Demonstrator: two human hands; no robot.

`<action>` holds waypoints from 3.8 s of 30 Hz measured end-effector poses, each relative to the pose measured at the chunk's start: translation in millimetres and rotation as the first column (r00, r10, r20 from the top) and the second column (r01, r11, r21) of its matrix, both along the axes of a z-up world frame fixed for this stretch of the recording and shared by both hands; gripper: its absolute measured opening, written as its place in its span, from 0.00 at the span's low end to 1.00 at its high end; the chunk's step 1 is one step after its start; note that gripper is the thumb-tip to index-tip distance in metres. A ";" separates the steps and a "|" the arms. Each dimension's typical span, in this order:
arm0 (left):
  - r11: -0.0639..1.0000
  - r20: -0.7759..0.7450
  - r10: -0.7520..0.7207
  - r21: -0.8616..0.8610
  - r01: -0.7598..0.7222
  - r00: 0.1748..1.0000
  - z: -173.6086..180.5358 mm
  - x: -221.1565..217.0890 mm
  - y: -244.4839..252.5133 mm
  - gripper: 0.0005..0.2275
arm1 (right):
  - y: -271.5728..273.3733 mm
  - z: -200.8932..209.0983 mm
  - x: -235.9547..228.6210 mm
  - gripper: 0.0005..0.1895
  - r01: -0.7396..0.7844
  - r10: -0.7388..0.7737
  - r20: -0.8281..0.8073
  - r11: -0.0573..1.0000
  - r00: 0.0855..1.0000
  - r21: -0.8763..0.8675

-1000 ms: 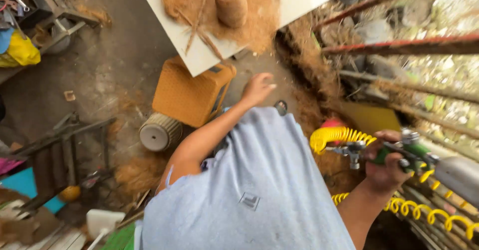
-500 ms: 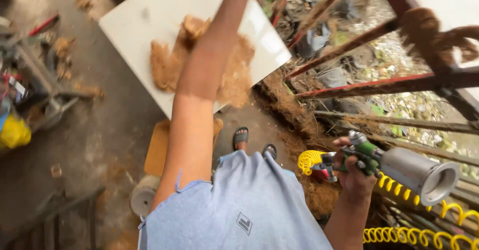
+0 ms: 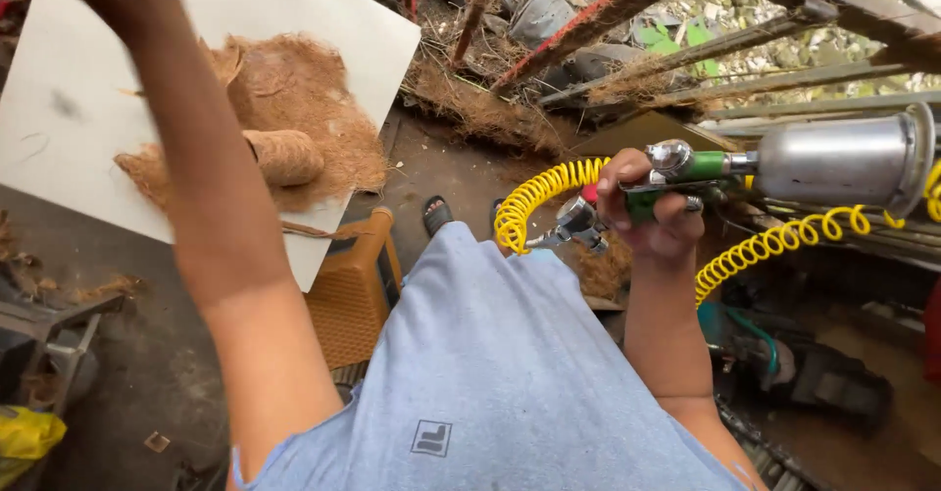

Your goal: Shaping and finishing a cylindrical fiber roll using a spray gun, hair dryer, and scissors.

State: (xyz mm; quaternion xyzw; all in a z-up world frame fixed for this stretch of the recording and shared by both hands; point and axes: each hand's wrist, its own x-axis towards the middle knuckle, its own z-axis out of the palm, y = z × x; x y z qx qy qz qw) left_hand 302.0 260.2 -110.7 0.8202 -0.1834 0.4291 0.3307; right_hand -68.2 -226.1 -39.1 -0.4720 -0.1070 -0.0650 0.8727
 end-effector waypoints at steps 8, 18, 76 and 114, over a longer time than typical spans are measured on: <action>0.631 -0.155 -0.649 -0.657 0.413 0.745 238.6 -256.4 -246.5 0.07 | 14.6 -12.4 16.3 0.30 -0.162 0.161 -0.061 0.987 0.985 -0.009; 0.728 -0.255 -0.485 -0.648 0.224 0.837 131.1 -304.4 -301.0 0.18 | 36.6 -34.5 -23.3 0.15 0.172 -0.173 -0.186 0.985 0.967 -0.019; 0.251 -0.214 -0.938 -0.962 0.109 0.274 134.4 -315.7 -280.1 0.25 | -43.4 -43.6 -38.6 0.29 -0.211 0.220 -0.105 0.973 0.970 0.092; 0.332 -0.109 -0.907 -0.781 0.530 0.407 148.2 -338.2 -337.4 0.11 | -70.8 -32.8 -73.9 0.30 -0.230 0.229 0.018 0.971 0.973 0.059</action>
